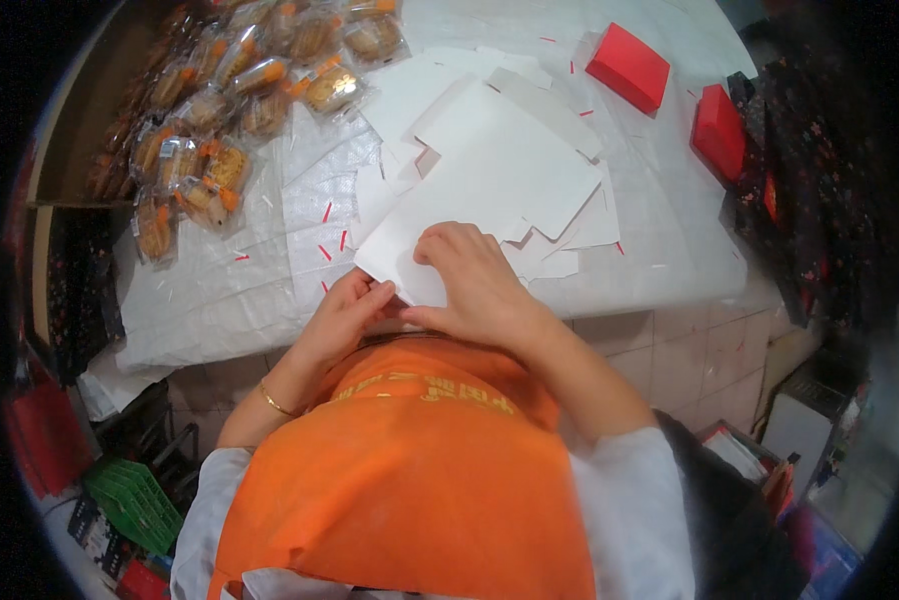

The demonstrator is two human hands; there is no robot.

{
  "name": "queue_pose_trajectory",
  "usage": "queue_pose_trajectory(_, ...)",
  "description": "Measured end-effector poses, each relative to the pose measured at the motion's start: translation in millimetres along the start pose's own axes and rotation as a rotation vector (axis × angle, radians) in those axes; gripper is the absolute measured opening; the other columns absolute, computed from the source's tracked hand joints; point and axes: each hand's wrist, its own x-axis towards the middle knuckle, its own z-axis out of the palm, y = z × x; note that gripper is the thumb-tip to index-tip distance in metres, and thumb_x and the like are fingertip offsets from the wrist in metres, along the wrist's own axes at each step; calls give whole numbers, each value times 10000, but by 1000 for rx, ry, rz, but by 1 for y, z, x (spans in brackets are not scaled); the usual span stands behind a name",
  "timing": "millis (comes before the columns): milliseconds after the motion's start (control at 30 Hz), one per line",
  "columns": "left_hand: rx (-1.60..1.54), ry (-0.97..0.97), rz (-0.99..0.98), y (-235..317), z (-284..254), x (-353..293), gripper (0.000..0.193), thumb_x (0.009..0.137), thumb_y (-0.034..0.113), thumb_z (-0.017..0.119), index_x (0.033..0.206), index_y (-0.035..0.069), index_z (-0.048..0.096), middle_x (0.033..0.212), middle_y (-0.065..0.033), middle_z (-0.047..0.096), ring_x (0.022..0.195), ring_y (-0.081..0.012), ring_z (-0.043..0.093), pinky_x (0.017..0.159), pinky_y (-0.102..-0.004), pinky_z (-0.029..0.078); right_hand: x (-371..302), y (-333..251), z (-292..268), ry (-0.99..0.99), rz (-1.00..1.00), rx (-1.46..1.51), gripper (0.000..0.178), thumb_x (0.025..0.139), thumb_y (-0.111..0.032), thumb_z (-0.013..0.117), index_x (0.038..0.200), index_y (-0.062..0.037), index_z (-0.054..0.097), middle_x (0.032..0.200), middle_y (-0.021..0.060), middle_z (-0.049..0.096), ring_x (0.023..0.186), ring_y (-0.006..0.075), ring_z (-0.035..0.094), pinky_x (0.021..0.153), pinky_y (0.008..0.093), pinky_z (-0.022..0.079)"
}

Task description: The person assembles small red cardboard boxes from flat white sheets by folding the sides and tucking the flaps. They then place a small, individually wrapped snack item into each box and close the lid. The process is repeated for multiple units on a table covered with a white sheet.

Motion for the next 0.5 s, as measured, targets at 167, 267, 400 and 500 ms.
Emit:
queue_pose_trajectory(167,-42,66,45,-17,-1,5,339,1037,180,541,1277,-50,476,1127,-92,643,998,-111,634,868,-263,541,1,2,-4,-58,12,-8,484,723,-316,859,1040,-76,583,1234,125,544,1150,334,511,980,417,413)
queue_pose_trajectory(267,-53,53,70,-7,7,4,350,1030,161,550,1298,-47,466,1139,-94,647,1002,-112,635,860,-258,540,2,7,-4,-43,2,49,464,696,-278,869,1001,-102,568,1195,100,542,1116,331,509,942,425,402)
queue_pose_trajectory(400,-24,34,142,-11,4,9,373,1033,148,546,1350,-21,447,1229,-102,616,1076,-151,626,920,-307,540,5,10,-3,-23,-1,58,446,697,-257,862,991,-102,564,1188,100,538,1119,330,505,941,423,398)
queue_pose_trajectory(500,-18,34,181,-10,1,13,369,1032,135,543,1358,-14,453,1221,-102,625,1059,-165,644,927,-324,549,9,8,-4,-18,19,73,380,734,-220,828,978,-91,567,1205,111,541,1126,333,506,954,419,401)
